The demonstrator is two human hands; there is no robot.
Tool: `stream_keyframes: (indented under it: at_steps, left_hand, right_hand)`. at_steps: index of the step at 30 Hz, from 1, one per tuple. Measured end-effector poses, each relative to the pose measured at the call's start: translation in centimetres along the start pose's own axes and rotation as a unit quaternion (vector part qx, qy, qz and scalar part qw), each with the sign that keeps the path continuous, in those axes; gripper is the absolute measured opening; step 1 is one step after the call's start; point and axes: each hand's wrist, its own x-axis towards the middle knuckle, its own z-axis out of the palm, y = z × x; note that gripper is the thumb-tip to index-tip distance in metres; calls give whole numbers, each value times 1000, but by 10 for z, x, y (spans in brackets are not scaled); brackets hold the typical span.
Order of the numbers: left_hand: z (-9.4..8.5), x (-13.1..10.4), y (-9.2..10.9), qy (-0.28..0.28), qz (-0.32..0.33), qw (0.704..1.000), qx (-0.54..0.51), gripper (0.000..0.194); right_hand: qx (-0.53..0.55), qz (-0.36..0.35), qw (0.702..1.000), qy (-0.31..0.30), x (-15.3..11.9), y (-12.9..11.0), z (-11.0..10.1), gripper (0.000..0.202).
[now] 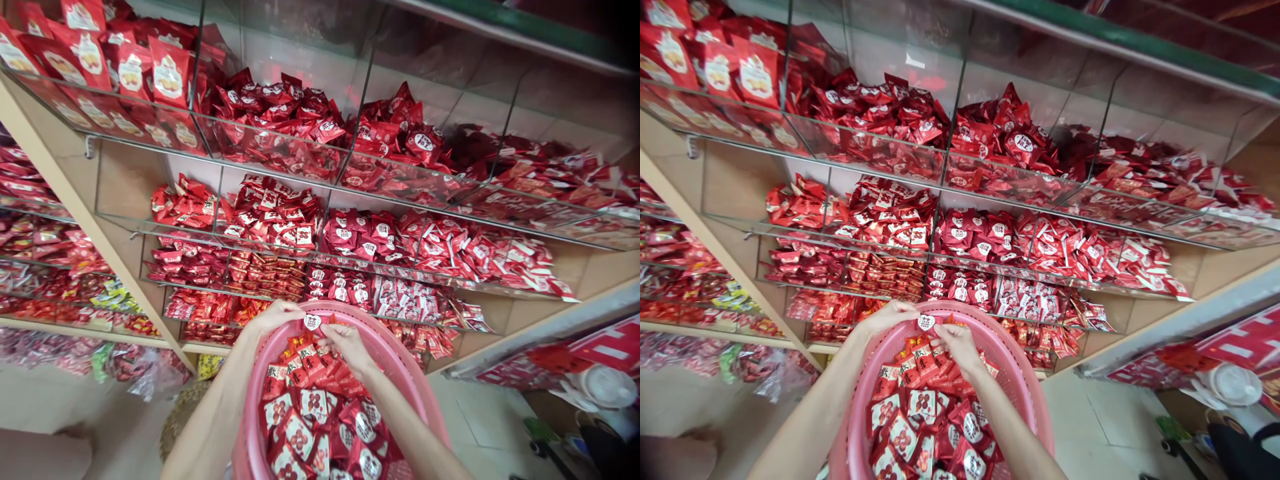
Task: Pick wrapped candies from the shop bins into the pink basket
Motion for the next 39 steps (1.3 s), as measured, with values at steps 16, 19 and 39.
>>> stream_keyframes:
  at_steps: [16,19,39]
  left_hand:
    - [2,1,2,3,7,999,40,32]
    - [2,1,4,1,-3,999,51,33]
    - [3,2,2,19,-10,1000,15,37]
  right_hand:
    - [23,17,1000,0,1,2,1,26]
    - [4,-18,1000,17,1,2,4,28]
    - [50,-11,999,11,3,6,6,28]
